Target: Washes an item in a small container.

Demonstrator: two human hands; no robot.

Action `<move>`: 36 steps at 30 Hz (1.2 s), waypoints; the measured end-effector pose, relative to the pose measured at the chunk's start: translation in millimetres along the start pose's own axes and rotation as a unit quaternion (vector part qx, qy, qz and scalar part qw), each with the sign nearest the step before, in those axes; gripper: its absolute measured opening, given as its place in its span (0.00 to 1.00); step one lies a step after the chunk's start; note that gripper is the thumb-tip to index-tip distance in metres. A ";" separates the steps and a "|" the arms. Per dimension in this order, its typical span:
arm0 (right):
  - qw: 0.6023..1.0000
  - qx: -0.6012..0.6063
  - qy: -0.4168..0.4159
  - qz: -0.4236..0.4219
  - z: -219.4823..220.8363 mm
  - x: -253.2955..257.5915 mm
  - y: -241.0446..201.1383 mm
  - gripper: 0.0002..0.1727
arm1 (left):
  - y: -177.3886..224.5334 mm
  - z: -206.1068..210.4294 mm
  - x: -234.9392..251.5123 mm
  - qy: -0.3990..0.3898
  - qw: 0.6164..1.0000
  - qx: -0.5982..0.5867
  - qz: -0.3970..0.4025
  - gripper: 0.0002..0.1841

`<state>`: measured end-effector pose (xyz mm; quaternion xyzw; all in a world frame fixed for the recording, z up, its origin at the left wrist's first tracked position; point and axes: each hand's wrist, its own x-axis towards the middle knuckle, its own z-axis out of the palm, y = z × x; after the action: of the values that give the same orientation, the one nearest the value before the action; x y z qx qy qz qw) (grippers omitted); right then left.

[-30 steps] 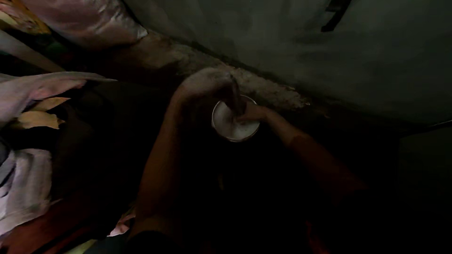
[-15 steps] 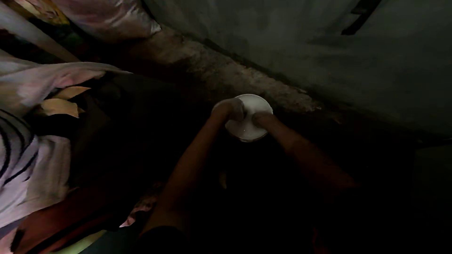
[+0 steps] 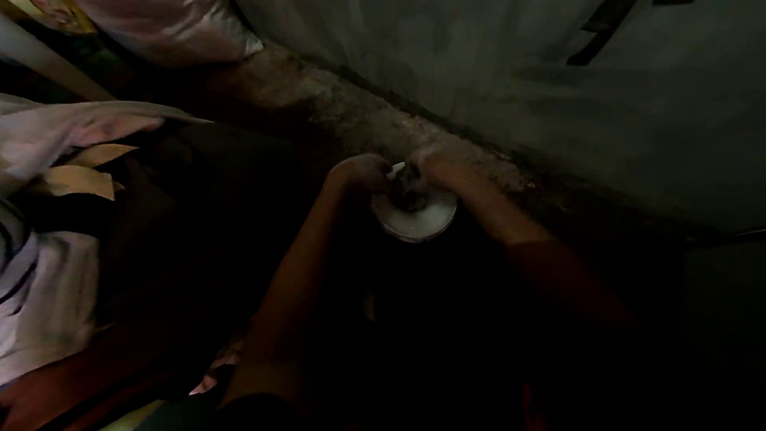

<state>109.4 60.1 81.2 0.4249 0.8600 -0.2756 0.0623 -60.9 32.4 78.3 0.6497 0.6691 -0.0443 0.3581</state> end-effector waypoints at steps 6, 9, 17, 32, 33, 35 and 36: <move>0.992 0.116 0.006 0.051 104.7 20.5 21.5 0.24 | -22.1 33.9 44.1 0.014 0.999 0.041 -0.003 0.19; 0.990 0.127 0.018 0.064 126.8 8.7 23.9 0.23 | -18.0 41.1 51.1 -0.029 0.998 0.061 0.008 0.28; 0.995 0.102 -0.025 0.003 30.3 26.6 15.2 0.22 | -49.7 61.3 33.6 0.021 0.987 -0.157 0.037 0.19; 0.967 0.231 0.026 0.101 6.8 -36.3 34.1 0.32 | -7.0 44.8 3.2 0.114 0.915 -0.387 0.030 0.31; 0.958 0.265 0.015 0.107 18.7 -33.7 39.9 0.33 | -4.2 39.1 0.4 0.115 0.918 -0.378 0.034 0.30; 0.904 0.405 0.004 0.139 36.2 -33.3 35.6 0.35 | 2.6 30.4 -4.6 0.112 0.935 -0.331 0.052 0.27; 0.854 0.496 -0.004 0.159 40.9 -34.4 29.7 0.37 | 8.6 26.3 -9.5 0.110 0.947 -0.296 0.059 0.24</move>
<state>148.7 29.0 46.0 0.5289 0.5301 -0.6536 -0.1100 -43.0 11.9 67.4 0.5536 0.6479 0.2488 0.4602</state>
